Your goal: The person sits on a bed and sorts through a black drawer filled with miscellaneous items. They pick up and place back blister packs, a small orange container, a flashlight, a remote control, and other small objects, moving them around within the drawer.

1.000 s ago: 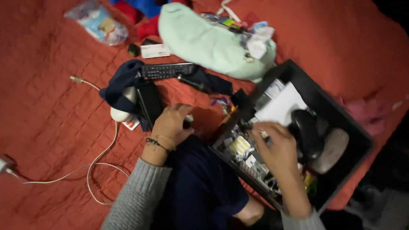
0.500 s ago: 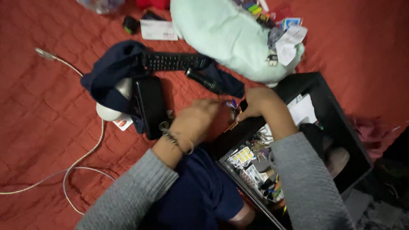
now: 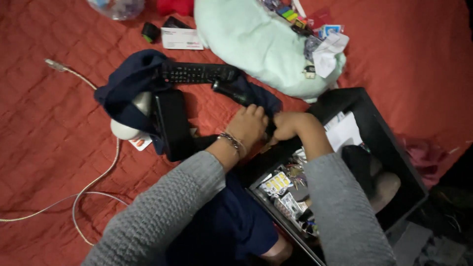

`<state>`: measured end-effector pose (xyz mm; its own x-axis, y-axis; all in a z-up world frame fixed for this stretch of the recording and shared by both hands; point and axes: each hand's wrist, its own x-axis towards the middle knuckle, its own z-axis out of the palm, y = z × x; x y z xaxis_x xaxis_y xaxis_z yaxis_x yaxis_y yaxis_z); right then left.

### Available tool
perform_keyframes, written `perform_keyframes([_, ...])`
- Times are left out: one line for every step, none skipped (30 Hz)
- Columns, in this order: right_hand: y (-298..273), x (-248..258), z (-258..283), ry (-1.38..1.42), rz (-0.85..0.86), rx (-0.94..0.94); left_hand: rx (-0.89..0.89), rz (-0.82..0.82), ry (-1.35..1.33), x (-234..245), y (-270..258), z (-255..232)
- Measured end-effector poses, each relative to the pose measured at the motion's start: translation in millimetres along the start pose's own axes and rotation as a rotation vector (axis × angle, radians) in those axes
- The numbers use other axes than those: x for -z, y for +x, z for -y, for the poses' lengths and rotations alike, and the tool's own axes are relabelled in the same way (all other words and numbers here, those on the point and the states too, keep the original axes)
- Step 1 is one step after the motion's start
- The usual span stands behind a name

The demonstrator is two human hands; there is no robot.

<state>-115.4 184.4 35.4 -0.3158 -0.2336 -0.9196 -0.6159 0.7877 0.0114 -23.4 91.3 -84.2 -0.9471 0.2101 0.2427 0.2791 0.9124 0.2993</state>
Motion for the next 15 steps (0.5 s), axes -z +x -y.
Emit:
perform_keyframes([6.0, -4.0, -3.0, 0.006, 0.002, -0.008, -0.008, 0.000, -0.006, 0.9, -1.4, 0.0])
perform_keyframes([12.0, -7.7, -5.8, 0.023, 0.015, 0.005, 0.009, 0.051, 0.007, 1.9, -2.9, 0.3])
perform_keyframes([20.0, -7.6, -6.5, 0.035, 0.024, 0.022, 0.031, 0.099, 0.027, 4.2, -3.7, 4.9])
perform_keyframes([29.2, -11.5, -15.8, 0.036, 0.021, 0.020, 0.029, 0.096, 0.028, 21.1, -0.2, 3.5])
perform_keyframes([39.9, -16.9, -22.3, 0.058, 0.008, 0.030, 0.061, 0.197, -0.017, 38.1, 0.0, 3.2])
perform_keyframes([50.9, -22.5, -28.6, 0.080, -0.004, 0.041, 0.094, 0.298, -0.062, 54.8, -0.1, 2.9])
perform_keyframes([44.2, -19.4, -23.8, 0.083, -0.003, 0.045, 0.094, 0.303, -0.059, 55.0, -2.4, 5.2])
perform_keyframes([37.8, -16.1, -19.2, 0.120, -0.003, 0.061, 0.106, 0.316, -0.080, 54.9, -4.7, 7.8])
perform_keyframes([30.5, -13.7, -15.5, 0.155, 0.001, 0.073, 0.119, 0.328, -0.106, 54.4, -7.1, 8.8])
perform_keyframes([48.3, -23.7, -21.2, 0.157, 0.005, 0.075, 0.120, 0.332, -0.108, 63.4, -8.9, 8.3])
perform_keyframes([65.5, -32.3, -28.1, 0.175, -0.014, 0.084, 0.133, 0.312, -0.103, 72.6, -8.9, 7.9])
perform_keyframes([82.3, -40.9, -35.0, 0.193, -0.033, 0.093, 0.146, 0.291, -0.099, 82.2, -8.8, 7.5])
perform_keyframes([79.6, -39.9, -35.1, 0.192, -0.037, 0.093, 0.145, 0.289, -0.097, 91.6, -8.8, 8.0])
perform_keyframes([76.8, -38.8, -35.3, 0.246, -0.057, 0.081, 0.145, 0.309, -0.090, 101.1, -8.9, 8.3])
perform_keyframes([74.0, -39.3, -34.8, 0.302, -0.074, 0.069, 0.146, 0.332, -0.085, 110.5, -10.1, 8.3])
